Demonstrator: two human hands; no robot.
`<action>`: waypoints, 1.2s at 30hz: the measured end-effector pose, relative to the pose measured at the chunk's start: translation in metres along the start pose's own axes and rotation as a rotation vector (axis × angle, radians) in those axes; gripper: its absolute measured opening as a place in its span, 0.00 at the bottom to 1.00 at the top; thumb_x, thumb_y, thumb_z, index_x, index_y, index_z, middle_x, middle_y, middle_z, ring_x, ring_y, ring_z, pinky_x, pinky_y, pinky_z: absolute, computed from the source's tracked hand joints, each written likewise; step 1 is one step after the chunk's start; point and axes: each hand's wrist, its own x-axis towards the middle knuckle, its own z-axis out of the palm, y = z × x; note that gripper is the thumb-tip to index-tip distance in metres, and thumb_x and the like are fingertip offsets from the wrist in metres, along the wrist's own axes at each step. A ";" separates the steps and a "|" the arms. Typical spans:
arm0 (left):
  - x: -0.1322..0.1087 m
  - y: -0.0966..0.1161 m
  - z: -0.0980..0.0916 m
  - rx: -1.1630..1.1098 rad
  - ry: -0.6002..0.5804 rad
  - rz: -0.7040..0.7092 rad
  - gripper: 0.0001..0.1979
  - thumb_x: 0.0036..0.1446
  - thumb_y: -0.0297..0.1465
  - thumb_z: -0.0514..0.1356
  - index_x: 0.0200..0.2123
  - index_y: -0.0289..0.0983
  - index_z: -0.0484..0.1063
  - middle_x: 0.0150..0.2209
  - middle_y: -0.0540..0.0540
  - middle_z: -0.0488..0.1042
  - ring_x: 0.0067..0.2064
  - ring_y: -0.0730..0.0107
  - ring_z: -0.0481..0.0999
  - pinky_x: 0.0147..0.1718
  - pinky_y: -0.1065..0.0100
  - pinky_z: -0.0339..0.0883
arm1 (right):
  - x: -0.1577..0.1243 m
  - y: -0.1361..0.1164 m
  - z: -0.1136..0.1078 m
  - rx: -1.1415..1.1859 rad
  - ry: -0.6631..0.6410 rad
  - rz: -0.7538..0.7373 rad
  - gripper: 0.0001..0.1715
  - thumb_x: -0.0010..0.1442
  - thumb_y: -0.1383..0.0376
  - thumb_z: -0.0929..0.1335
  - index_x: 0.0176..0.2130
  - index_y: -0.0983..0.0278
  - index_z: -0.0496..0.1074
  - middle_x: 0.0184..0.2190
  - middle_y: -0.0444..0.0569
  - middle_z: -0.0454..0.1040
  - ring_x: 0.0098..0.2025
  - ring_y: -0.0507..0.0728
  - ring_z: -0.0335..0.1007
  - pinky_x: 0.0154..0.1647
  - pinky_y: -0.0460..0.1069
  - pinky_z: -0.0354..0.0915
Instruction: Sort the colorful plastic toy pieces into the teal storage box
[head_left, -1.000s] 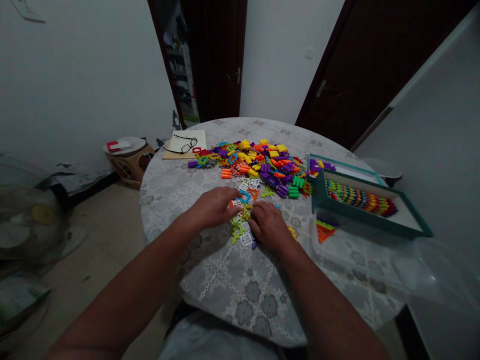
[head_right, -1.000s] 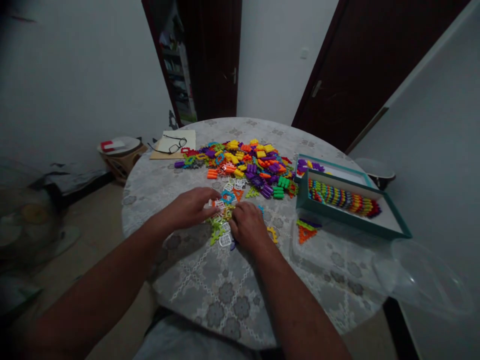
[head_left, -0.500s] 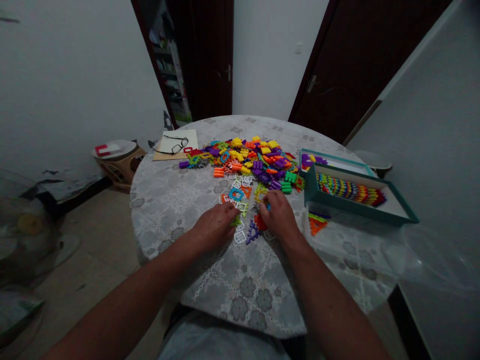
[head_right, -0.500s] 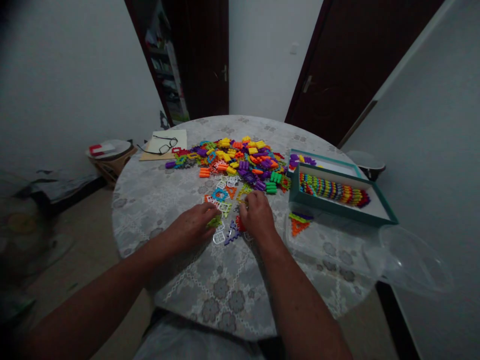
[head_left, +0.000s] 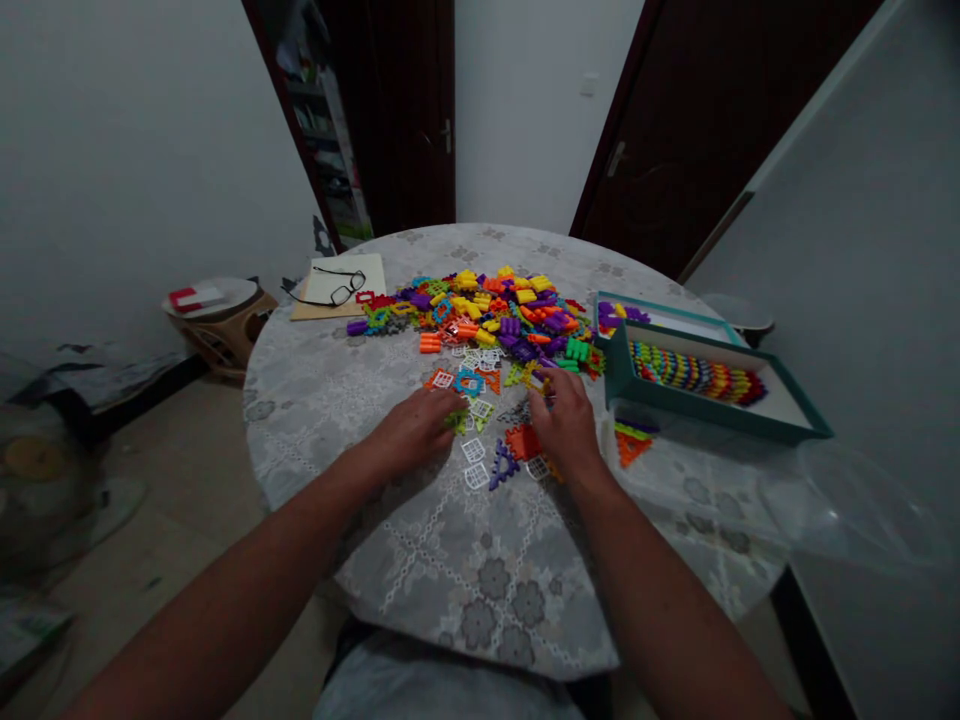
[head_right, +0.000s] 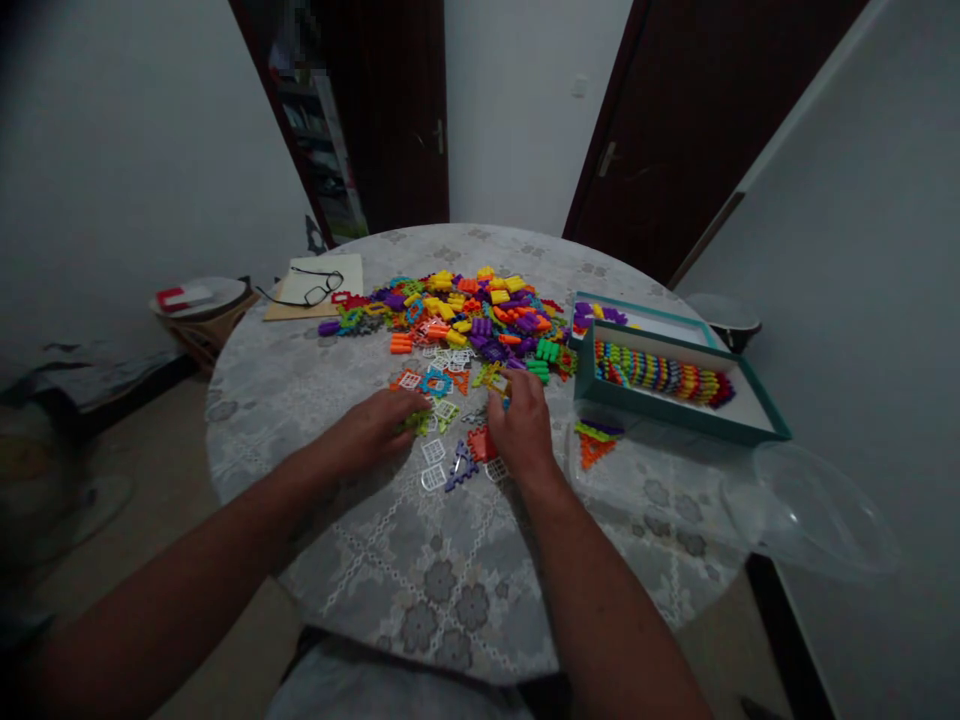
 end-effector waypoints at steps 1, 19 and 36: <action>-0.002 0.005 0.001 -0.002 0.001 0.025 0.22 0.65 0.26 0.59 0.61 0.43 0.72 0.63 0.39 0.77 0.64 0.52 0.74 0.66 0.51 0.67 | 0.000 0.000 0.000 0.005 0.001 0.006 0.18 0.68 0.66 0.69 0.57 0.63 0.74 0.54 0.60 0.76 0.55 0.65 0.74 0.57 0.61 0.75; 0.032 -0.035 -0.027 0.111 -0.014 -0.327 0.24 0.67 0.37 0.65 0.64 0.41 0.73 0.66 0.36 0.76 0.65 0.48 0.75 0.64 0.53 0.67 | -0.002 -0.014 -0.002 0.060 -0.075 -0.061 0.18 0.68 0.62 0.69 0.56 0.63 0.75 0.54 0.60 0.77 0.54 0.66 0.77 0.57 0.63 0.77; 0.023 -0.052 -0.017 -0.332 0.061 -0.303 0.10 0.65 0.38 0.61 0.42 0.40 0.77 0.34 0.46 0.77 0.35 0.63 0.74 0.35 0.64 0.63 | -0.006 -0.013 0.002 0.065 -0.094 -0.085 0.17 0.68 0.62 0.70 0.55 0.61 0.76 0.53 0.59 0.77 0.52 0.65 0.77 0.56 0.63 0.77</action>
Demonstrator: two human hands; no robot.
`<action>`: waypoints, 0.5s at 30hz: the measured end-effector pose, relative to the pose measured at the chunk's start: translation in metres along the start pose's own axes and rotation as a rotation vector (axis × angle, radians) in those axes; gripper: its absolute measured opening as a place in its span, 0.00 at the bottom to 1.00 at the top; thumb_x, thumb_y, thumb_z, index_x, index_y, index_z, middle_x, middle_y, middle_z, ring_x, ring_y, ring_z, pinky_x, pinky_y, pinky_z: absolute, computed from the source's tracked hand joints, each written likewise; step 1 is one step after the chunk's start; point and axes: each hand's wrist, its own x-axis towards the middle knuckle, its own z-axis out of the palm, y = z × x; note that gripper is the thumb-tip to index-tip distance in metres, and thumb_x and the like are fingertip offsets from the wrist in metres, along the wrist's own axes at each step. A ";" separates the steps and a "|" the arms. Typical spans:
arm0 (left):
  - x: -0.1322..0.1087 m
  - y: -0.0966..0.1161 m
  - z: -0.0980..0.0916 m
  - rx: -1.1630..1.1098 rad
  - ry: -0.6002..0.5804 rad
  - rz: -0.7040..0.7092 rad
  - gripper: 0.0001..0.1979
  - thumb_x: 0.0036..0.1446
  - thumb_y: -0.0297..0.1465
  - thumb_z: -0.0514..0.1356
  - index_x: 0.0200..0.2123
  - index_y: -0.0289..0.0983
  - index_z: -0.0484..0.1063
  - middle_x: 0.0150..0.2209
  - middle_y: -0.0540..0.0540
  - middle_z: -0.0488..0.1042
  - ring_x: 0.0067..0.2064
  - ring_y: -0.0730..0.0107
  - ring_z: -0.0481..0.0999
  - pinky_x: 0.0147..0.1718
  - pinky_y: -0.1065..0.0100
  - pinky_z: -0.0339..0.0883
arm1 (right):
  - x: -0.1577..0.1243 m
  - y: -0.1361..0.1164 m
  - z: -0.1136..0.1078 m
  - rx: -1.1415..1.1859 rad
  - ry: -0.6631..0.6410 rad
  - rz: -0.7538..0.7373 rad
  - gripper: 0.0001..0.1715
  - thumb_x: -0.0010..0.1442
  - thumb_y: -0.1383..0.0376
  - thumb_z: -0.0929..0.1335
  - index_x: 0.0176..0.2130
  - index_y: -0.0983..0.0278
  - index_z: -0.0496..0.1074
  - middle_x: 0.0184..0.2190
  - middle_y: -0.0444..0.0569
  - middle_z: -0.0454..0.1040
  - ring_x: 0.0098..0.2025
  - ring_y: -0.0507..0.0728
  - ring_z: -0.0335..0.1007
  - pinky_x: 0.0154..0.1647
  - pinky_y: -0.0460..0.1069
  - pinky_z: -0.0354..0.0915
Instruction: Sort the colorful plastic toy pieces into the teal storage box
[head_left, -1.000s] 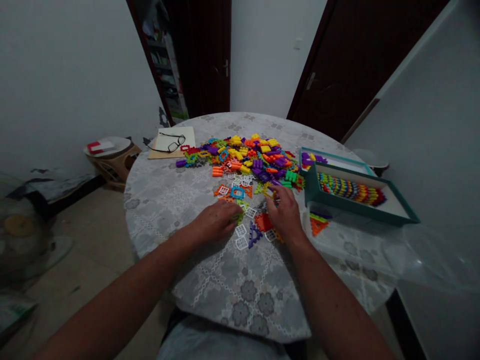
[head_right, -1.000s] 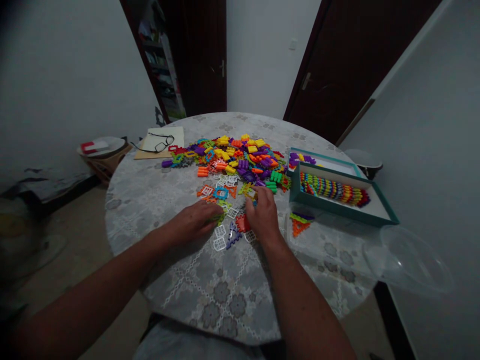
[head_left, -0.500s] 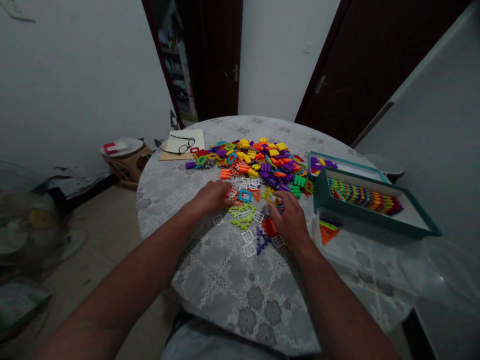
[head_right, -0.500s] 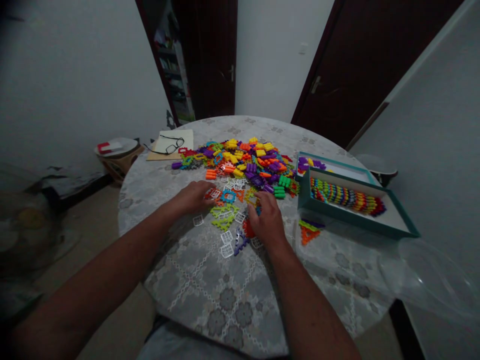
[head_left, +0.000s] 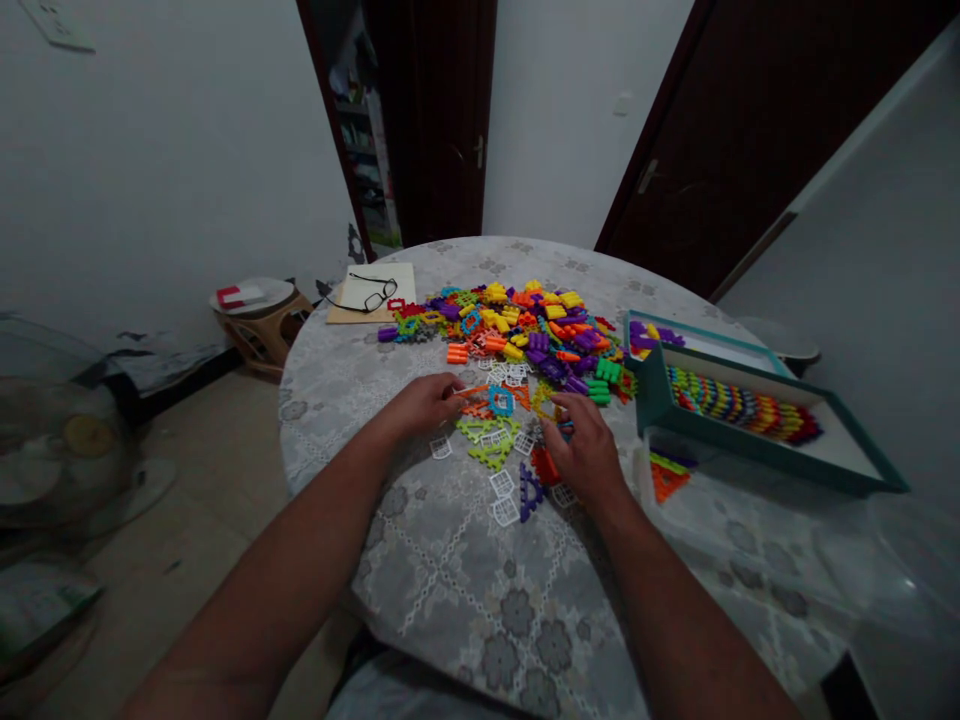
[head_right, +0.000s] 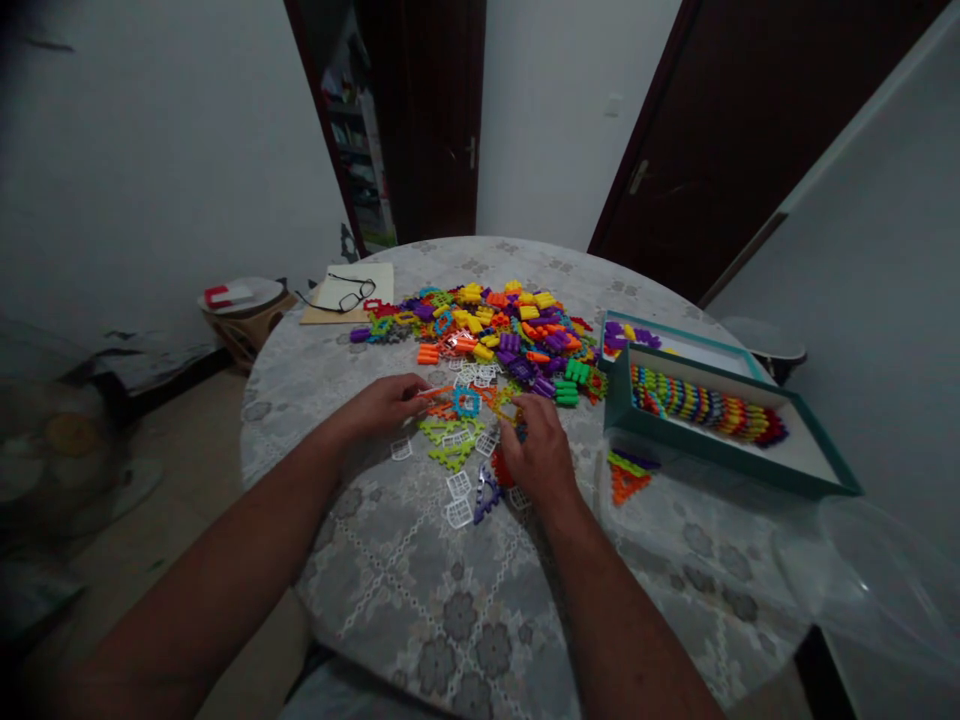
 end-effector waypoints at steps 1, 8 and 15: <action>0.000 -0.002 -0.003 -0.032 0.001 -0.008 0.11 0.66 0.40 0.60 0.39 0.40 0.77 0.33 0.46 0.76 0.34 0.64 0.73 0.34 0.64 0.62 | 0.000 0.000 0.000 -0.002 -0.003 0.007 0.17 0.68 0.62 0.70 0.55 0.62 0.76 0.53 0.59 0.77 0.52 0.65 0.77 0.56 0.63 0.77; -0.005 -0.009 -0.014 -0.196 -0.060 -0.050 0.31 0.61 0.36 0.63 0.67 0.40 0.69 0.32 0.51 0.74 0.31 0.67 0.71 0.33 0.66 0.63 | 0.000 0.001 -0.002 -0.022 -0.005 0.027 0.18 0.68 0.61 0.70 0.56 0.63 0.76 0.54 0.59 0.77 0.54 0.66 0.77 0.58 0.64 0.76; -0.005 -0.010 -0.021 -0.145 -0.015 -0.165 0.25 0.62 0.42 0.64 0.59 0.37 0.77 0.29 0.49 0.76 0.29 0.65 0.73 0.32 0.65 0.63 | 0.004 -0.002 -0.010 -0.005 0.060 0.050 0.20 0.69 0.60 0.70 0.59 0.60 0.75 0.57 0.59 0.77 0.54 0.65 0.77 0.55 0.63 0.78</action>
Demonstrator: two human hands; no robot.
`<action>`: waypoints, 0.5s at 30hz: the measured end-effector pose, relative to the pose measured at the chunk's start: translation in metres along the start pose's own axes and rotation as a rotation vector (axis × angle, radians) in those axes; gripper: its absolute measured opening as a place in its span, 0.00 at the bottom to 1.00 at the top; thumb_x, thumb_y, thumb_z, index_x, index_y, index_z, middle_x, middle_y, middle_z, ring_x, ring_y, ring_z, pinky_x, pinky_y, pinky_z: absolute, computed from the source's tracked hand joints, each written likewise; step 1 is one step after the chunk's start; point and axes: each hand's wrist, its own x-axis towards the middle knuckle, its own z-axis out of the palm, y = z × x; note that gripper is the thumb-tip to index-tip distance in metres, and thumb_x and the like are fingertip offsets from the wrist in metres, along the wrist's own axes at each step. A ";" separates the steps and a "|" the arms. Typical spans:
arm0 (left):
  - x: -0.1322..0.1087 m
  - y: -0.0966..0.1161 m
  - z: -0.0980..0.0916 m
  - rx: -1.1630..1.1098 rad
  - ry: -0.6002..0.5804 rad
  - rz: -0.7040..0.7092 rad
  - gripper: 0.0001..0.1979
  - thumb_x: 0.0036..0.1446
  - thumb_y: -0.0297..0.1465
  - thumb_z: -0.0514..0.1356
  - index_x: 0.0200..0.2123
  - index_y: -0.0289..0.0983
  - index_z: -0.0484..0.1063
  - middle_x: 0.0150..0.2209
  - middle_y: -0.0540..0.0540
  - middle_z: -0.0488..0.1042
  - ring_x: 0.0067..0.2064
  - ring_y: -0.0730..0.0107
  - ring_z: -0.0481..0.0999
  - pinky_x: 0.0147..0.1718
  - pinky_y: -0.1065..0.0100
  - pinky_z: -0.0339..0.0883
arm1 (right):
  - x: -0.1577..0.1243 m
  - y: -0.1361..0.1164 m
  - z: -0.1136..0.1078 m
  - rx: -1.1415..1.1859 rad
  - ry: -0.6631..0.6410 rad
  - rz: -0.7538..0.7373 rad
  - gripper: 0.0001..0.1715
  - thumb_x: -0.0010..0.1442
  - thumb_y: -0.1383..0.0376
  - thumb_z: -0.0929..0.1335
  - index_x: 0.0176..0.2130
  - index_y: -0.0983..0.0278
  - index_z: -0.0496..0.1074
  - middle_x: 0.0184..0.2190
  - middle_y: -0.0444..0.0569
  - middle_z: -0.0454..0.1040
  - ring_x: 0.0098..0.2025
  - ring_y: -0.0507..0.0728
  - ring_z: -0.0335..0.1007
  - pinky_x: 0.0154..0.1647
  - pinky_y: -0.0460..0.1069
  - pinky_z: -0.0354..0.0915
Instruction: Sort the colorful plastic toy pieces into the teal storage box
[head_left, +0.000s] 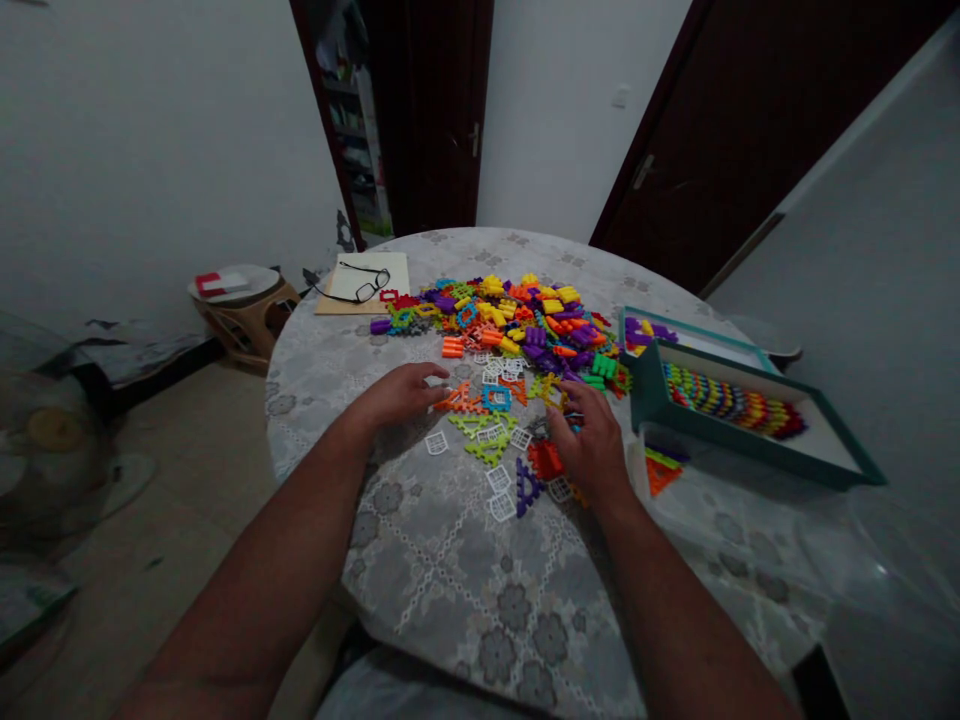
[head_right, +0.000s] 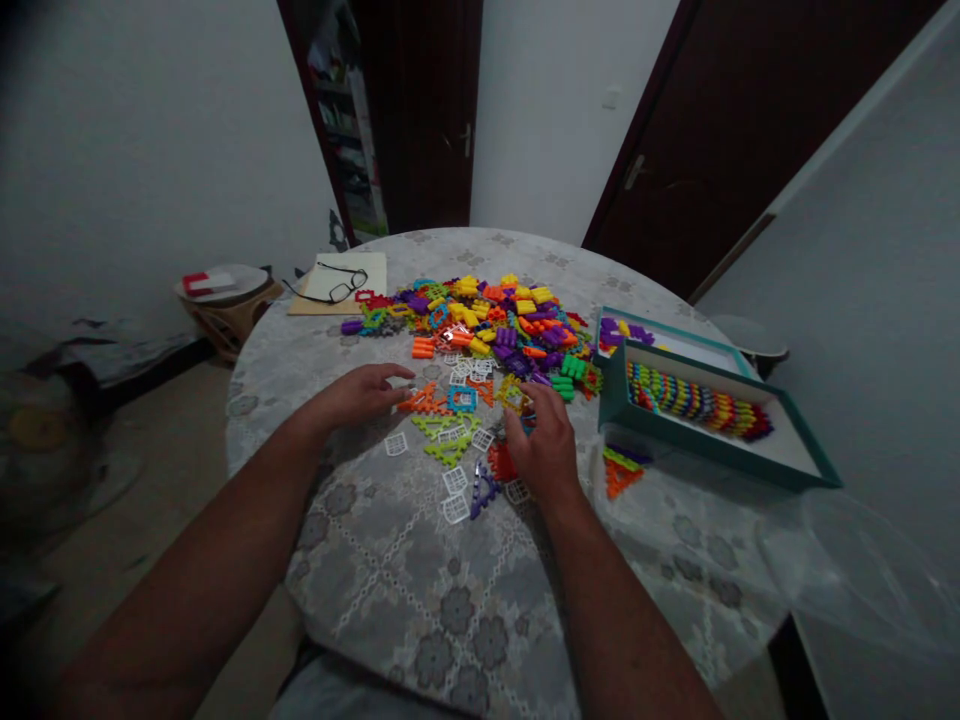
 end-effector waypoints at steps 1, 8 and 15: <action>0.000 0.002 -0.001 0.016 0.054 0.021 0.23 0.63 0.43 0.64 0.56 0.37 0.79 0.28 0.50 0.74 0.29 0.66 0.71 0.32 0.65 0.62 | 0.000 -0.001 -0.001 0.001 0.006 -0.005 0.20 0.69 0.60 0.70 0.59 0.60 0.75 0.57 0.59 0.77 0.52 0.65 0.78 0.54 0.62 0.78; -0.002 0.041 0.019 0.000 -0.014 0.265 0.20 0.68 0.43 0.63 0.57 0.40 0.77 0.39 0.46 0.81 0.38 0.62 0.78 0.41 0.62 0.70 | -0.002 -0.014 -0.001 0.025 -0.112 -0.155 0.23 0.69 0.63 0.70 0.62 0.57 0.72 0.59 0.58 0.76 0.58 0.65 0.76 0.56 0.62 0.77; 0.018 0.061 0.058 0.606 -0.066 0.309 0.13 0.66 0.37 0.66 0.52 0.42 0.81 0.52 0.38 0.78 0.53 0.49 0.77 0.47 0.57 0.71 | 0.002 -0.014 -0.006 -0.007 0.031 -0.073 0.22 0.69 0.62 0.70 0.61 0.59 0.73 0.57 0.59 0.76 0.56 0.65 0.76 0.53 0.62 0.79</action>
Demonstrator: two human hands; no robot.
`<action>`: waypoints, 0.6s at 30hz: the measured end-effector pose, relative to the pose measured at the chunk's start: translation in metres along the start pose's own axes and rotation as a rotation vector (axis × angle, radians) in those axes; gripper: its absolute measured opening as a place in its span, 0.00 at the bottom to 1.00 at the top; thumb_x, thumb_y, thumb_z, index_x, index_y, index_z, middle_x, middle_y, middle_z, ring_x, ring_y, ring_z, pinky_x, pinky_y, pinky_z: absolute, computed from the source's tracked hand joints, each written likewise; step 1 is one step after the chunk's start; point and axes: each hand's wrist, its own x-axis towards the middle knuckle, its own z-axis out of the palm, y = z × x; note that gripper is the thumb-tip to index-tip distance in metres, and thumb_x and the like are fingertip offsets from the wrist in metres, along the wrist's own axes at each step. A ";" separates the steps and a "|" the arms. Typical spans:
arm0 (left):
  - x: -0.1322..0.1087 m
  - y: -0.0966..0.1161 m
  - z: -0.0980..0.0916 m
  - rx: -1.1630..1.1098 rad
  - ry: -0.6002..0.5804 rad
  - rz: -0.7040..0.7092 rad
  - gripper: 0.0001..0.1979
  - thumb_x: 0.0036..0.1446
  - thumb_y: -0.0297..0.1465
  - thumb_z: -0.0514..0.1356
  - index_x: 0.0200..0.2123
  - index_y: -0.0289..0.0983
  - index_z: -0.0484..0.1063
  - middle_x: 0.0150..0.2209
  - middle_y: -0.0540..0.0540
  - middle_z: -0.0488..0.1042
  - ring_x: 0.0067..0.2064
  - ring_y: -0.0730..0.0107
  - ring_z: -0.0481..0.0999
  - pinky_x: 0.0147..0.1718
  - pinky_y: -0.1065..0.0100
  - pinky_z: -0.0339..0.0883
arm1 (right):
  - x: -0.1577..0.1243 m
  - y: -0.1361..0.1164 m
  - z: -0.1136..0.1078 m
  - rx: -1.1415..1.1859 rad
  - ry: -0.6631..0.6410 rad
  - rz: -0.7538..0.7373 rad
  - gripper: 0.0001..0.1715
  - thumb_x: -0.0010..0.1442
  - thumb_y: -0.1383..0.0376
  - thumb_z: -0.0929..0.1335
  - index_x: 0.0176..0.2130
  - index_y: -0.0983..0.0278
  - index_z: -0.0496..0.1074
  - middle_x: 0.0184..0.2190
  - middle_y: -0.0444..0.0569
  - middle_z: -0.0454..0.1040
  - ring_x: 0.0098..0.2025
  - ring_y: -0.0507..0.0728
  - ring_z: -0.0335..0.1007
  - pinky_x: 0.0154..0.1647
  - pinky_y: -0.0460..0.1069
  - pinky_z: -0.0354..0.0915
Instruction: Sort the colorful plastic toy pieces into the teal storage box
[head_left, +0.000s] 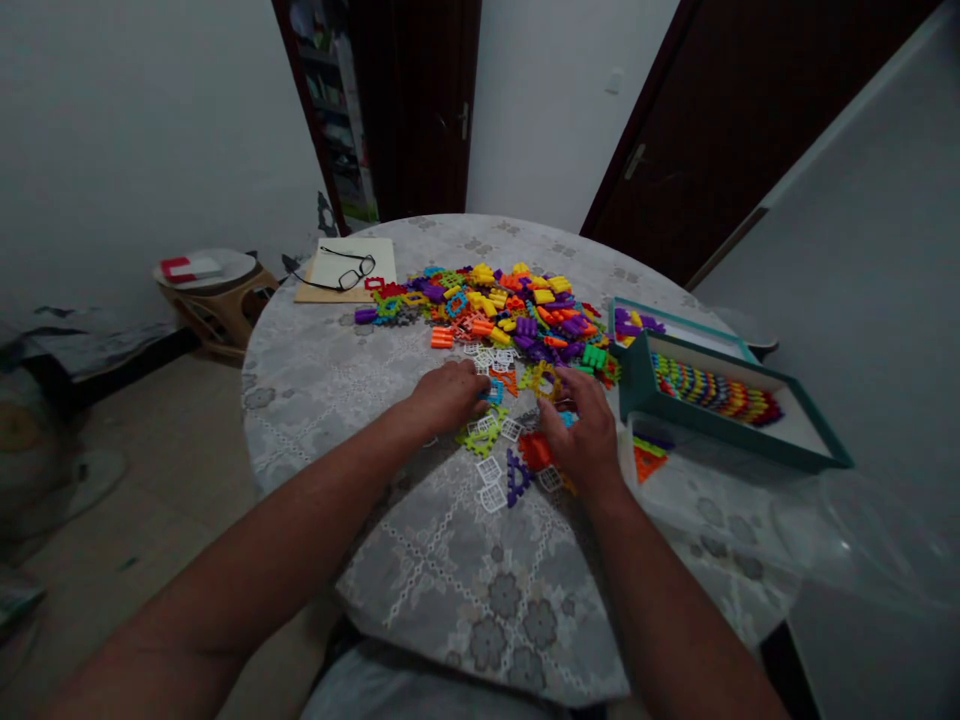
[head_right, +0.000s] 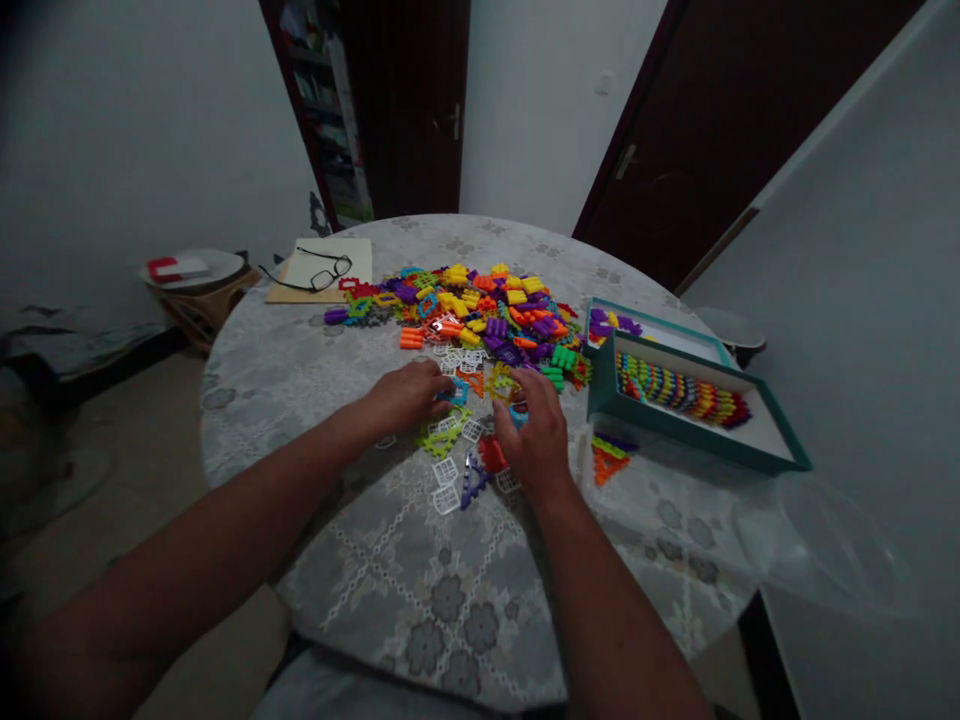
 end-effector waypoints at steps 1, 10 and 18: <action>0.001 -0.001 0.002 0.014 -0.008 0.002 0.12 0.67 0.37 0.65 0.51 0.42 0.81 0.52 0.37 0.78 0.52 0.49 0.77 0.46 0.57 0.70 | 0.001 0.001 -0.001 -0.005 0.021 0.032 0.22 0.69 0.62 0.70 0.61 0.59 0.73 0.57 0.59 0.76 0.55 0.65 0.77 0.51 0.61 0.79; -0.014 -0.015 0.002 -0.455 0.155 0.125 0.16 0.75 0.42 0.53 0.44 0.40 0.76 0.40 0.43 0.78 0.43 0.59 0.76 0.46 0.59 0.69 | 0.000 0.001 -0.002 0.027 0.021 0.037 0.26 0.68 0.61 0.71 0.64 0.57 0.72 0.59 0.58 0.75 0.53 0.64 0.77 0.52 0.61 0.79; -0.023 0.006 0.002 -1.138 -0.119 0.120 0.22 0.72 0.51 0.57 0.42 0.38 0.74 0.30 0.47 0.77 0.31 0.67 0.76 0.33 0.65 0.69 | -0.009 -0.013 0.014 0.104 -0.176 -0.114 0.27 0.68 0.67 0.70 0.64 0.55 0.71 0.60 0.57 0.73 0.62 0.65 0.73 0.59 0.63 0.77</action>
